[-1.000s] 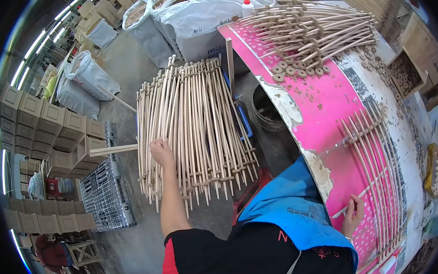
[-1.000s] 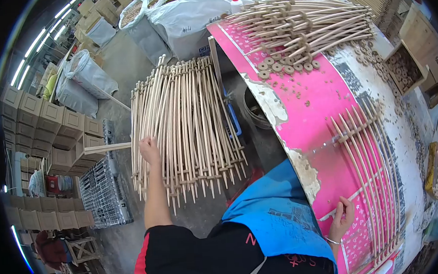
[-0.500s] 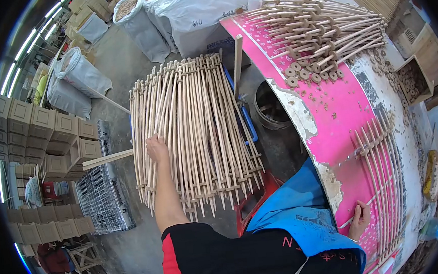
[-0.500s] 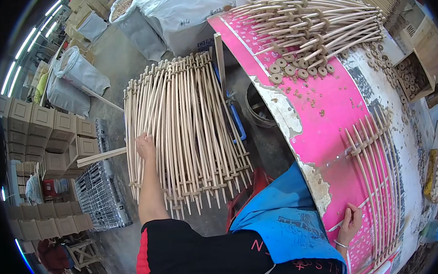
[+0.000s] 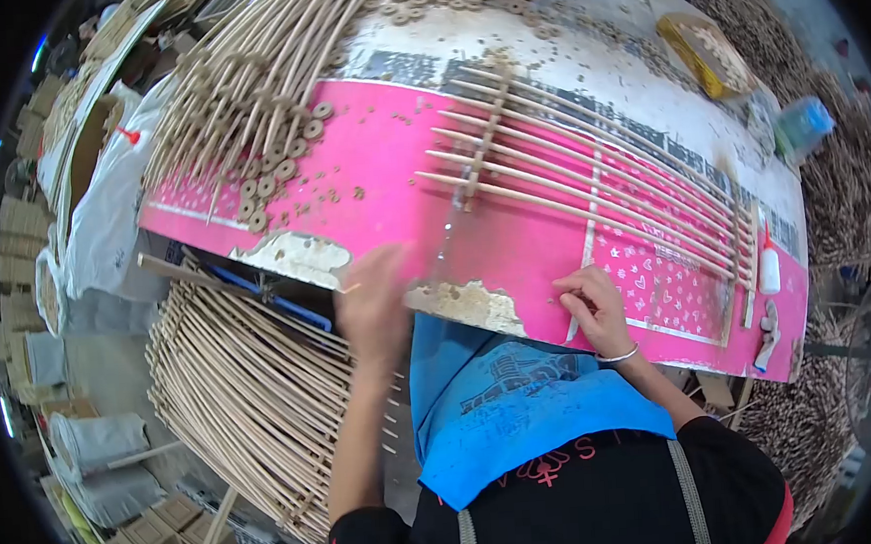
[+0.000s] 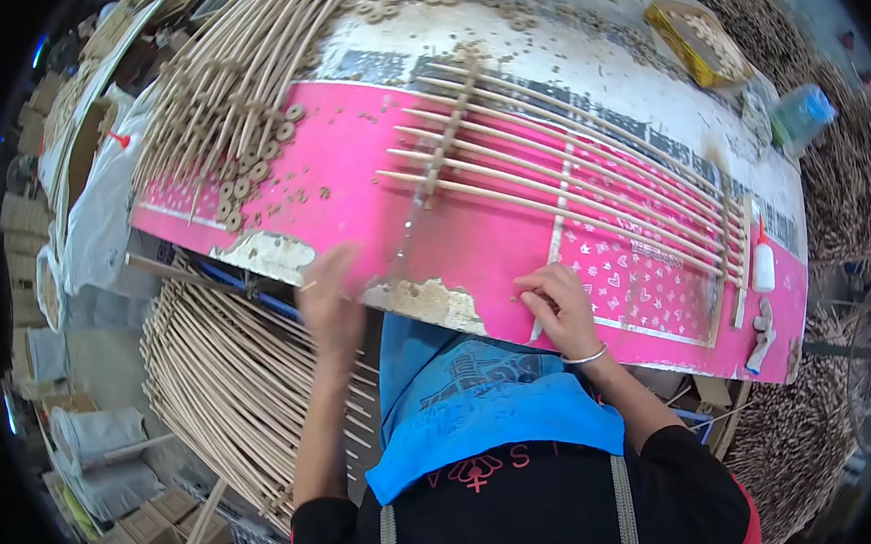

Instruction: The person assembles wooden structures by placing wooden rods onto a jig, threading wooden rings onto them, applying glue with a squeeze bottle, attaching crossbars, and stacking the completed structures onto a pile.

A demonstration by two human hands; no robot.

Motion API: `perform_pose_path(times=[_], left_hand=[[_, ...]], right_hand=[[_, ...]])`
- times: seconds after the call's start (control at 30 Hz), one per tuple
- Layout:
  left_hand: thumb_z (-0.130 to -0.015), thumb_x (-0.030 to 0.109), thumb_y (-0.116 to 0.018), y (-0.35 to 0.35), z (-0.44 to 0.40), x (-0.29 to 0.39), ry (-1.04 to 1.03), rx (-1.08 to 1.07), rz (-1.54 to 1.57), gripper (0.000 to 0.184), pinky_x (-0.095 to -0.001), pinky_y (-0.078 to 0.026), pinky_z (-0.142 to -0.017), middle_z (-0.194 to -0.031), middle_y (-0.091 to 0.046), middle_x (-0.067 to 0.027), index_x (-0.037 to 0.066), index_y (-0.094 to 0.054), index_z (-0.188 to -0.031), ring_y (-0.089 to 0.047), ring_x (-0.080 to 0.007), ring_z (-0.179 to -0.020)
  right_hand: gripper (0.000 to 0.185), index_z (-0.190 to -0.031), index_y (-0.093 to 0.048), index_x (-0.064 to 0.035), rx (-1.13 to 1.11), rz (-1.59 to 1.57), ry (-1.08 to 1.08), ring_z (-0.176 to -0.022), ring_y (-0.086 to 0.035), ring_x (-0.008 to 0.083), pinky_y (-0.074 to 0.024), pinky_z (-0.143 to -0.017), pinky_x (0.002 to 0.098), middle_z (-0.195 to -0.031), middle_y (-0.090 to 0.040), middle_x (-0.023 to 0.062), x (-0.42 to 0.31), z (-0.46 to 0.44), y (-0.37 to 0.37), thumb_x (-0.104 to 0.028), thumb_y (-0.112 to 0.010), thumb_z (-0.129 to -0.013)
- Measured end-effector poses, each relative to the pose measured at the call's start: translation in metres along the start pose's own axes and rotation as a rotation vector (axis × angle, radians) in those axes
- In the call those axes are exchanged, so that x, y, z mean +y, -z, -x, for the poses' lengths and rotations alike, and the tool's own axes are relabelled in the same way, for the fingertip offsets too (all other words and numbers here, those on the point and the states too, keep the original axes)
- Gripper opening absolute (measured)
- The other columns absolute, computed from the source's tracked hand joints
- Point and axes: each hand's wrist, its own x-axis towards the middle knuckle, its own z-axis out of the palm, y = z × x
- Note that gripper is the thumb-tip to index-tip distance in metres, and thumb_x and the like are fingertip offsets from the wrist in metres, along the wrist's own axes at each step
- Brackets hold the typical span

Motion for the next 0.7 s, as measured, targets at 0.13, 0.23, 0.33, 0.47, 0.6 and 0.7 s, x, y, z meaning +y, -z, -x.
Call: perform_pose_path(times=[0.13,0.23,0.33,0.47,0.6,0.7], left_hand=[[-0.079,0.012,-0.078,-0.097,-0.074,0.076,-0.411,-0.212,0.136,0.049,-0.0469,-0.039,-0.115,-0.143,-0.057,-0.0125,0.011,-0.067,-0.127,-0.053,-0.0310,-0.134],[-0.081,0.012,-0.076,-0.145,-0.094,0.090,-0.497,-0.326,0.097,0.044,-0.0476,-0.036,-0.118,-0.142,-0.055,-0.0129,0.012,-0.066,-0.123,-0.050,-0.0309,-0.136],[-0.083,0.016,-0.074,-0.164,-0.102,0.090,-0.519,-0.334,0.060,0.034,-0.0463,-0.038,-0.115,-0.130,-0.057,-0.0114,0.013,-0.065,-0.116,-0.053,-0.0299,-0.128],[-0.087,0.019,-0.068,-0.182,-0.108,0.081,-0.615,-0.331,0.052,0.021,-0.0445,-0.042,-0.106,-0.115,-0.061,-0.0085,0.013,-0.068,-0.107,-0.059,-0.0275,-0.113],[-0.088,0.019,-0.064,-0.177,-0.105,0.080,-0.562,-0.391,0.122,0.017,-0.0429,-0.044,-0.100,-0.108,-0.061,-0.0070,0.014,-0.071,-0.103,-0.060,-0.0255,-0.106],[-0.086,0.019,-0.064,-0.143,-0.096,0.080,-0.548,-0.306,0.067,0.018,-0.0414,-0.044,-0.096,-0.108,-0.060,-0.0065,0.015,-0.073,-0.101,-0.060,-0.0243,-0.107]], right_hand=[[0.018,-0.105,-0.074,-0.0034,0.052,-0.034,0.013,-0.097,-0.062,0.0281,-0.0480,-0.084,0.0384,-0.100,-0.066,0.0108,0.004,0.024,0.007,-0.005,-0.071,-0.087],[0.019,-0.106,-0.074,-0.0038,0.074,-0.026,0.054,-0.097,-0.062,0.0287,-0.0483,-0.084,0.0389,-0.101,-0.067,0.0111,0.012,0.031,0.008,-0.005,-0.072,-0.086],[0.019,-0.104,-0.074,-0.0042,0.075,0.013,0.097,-0.096,-0.062,0.0290,-0.0484,-0.084,0.0395,-0.102,-0.067,0.0112,0.011,0.029,0.008,-0.005,-0.073,-0.085],[0.018,-0.102,-0.074,-0.0041,0.092,0.041,0.093,-0.094,-0.062,0.0294,-0.0486,-0.082,0.0395,-0.102,-0.067,0.0113,0.012,0.030,0.006,-0.005,-0.073,-0.085],[0.017,-0.102,-0.073,-0.0032,0.105,0.032,0.082,-0.094,-0.062,0.0291,-0.0486,-0.082,0.0391,-0.100,-0.067,0.0116,0.008,0.029,0.007,-0.004,-0.073,-0.085],[0.018,-0.102,-0.073,-0.0023,0.105,0.009,0.070,-0.093,-0.062,0.0287,-0.0485,-0.082,0.0391,-0.098,-0.067,0.0117,0.013,0.031,0.003,-0.003,-0.072,-0.085]])
